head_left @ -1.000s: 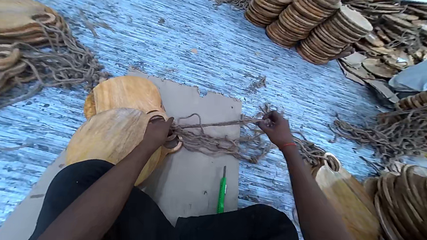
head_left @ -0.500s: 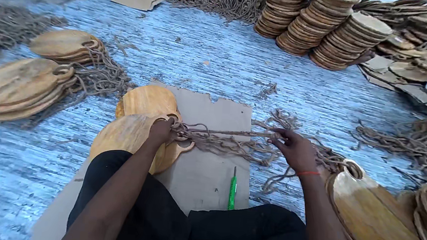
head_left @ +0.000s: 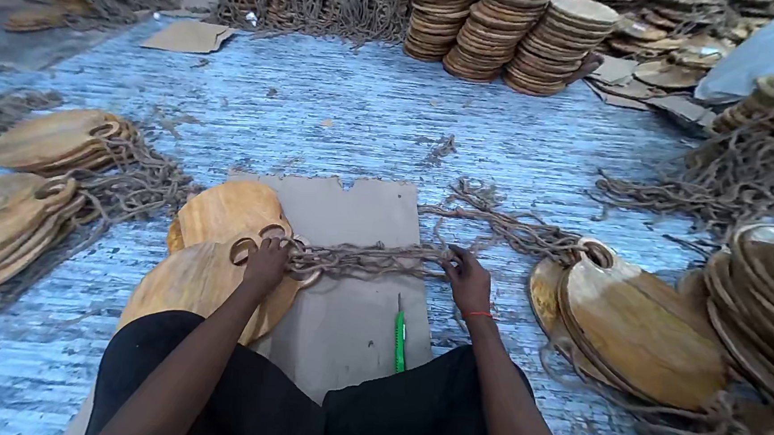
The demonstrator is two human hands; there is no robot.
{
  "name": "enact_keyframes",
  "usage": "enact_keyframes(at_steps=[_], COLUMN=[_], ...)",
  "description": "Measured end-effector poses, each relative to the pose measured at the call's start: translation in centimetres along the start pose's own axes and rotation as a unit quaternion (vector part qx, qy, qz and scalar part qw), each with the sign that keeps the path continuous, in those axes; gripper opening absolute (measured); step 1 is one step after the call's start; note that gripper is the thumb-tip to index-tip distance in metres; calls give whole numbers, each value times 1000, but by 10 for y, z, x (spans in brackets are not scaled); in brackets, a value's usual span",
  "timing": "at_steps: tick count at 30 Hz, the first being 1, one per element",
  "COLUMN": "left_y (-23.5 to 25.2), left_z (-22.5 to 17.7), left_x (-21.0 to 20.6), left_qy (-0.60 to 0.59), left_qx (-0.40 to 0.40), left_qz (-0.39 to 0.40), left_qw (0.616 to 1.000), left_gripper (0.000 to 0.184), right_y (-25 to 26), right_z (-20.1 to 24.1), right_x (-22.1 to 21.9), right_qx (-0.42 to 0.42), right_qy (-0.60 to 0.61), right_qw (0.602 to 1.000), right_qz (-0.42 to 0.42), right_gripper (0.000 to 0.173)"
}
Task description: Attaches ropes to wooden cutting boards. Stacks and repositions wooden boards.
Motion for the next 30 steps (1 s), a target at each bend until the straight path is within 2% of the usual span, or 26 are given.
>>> enact_keyframes(at_steps=[2,4,7,9,12,14,16,19,21,23,25,28,30], left_y=[-6,-21,-47,-52,-53,-55,-54,-44,-28,-4,18,42,53], left_z=[-6,-28,-63,-71,-79,-88,-101,-128,-143,-149,-144,-123,-118], left_x=[-6,-7,-17,-29,-40,-40,-32,-32,-37,-39,-41,-47,-39], left_qy=[-10,-5,-65,-110,-95,-49,-33,-63,-83,-93,-102,-164,-211], left_qx=[3,6,-27,-50,-80,-116,-174,-233,-212,-186,-128,-24,-8], left_qz=[20,57,91,105,150,135,85,60,65,36,31,67,61], left_qw=[1000,998,993,987,981,983,980,969,972,977,986,984,976], left_gripper=[42,41,53,62,50,42,37,33,33,37,48,61,63], right_y=[2,3,3,1,-4,-4,-1,1,3,3,1,0,1], right_z=[-3,-2,-2,1,6,6,6,1,-6,-14,-18,-18,-13], right_x=[-3,-5,-8,-9,-7,-5,-2,-3,-14,-21,-21,-20,-20], right_qx=[-11,-16,-29,-30,-30,-42,-56,-94,-141,-177,-184,-170,-163], right_qy=[11,35,83,110,122,150,184,258,357,413,411,398,386], right_qw=[1000,999,996,993,992,988,981,961,923,893,893,901,908], right_qz=[-2,-17,-19,-13,-1,6,-1,-2,23,30,26,20,22], right_gripper=[41,41,40,39,35,32,30,29,30,28,26,26,26])
Point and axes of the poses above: each hand's wrist, its own y-axis towards the middle knuckle, its own x-axis out of the back of the hand, z = x × y, the point moved 9 cm from there along y, towards the middle knuckle, and after that the axes turned 15 degrees about -y, right-handed, at the moved point
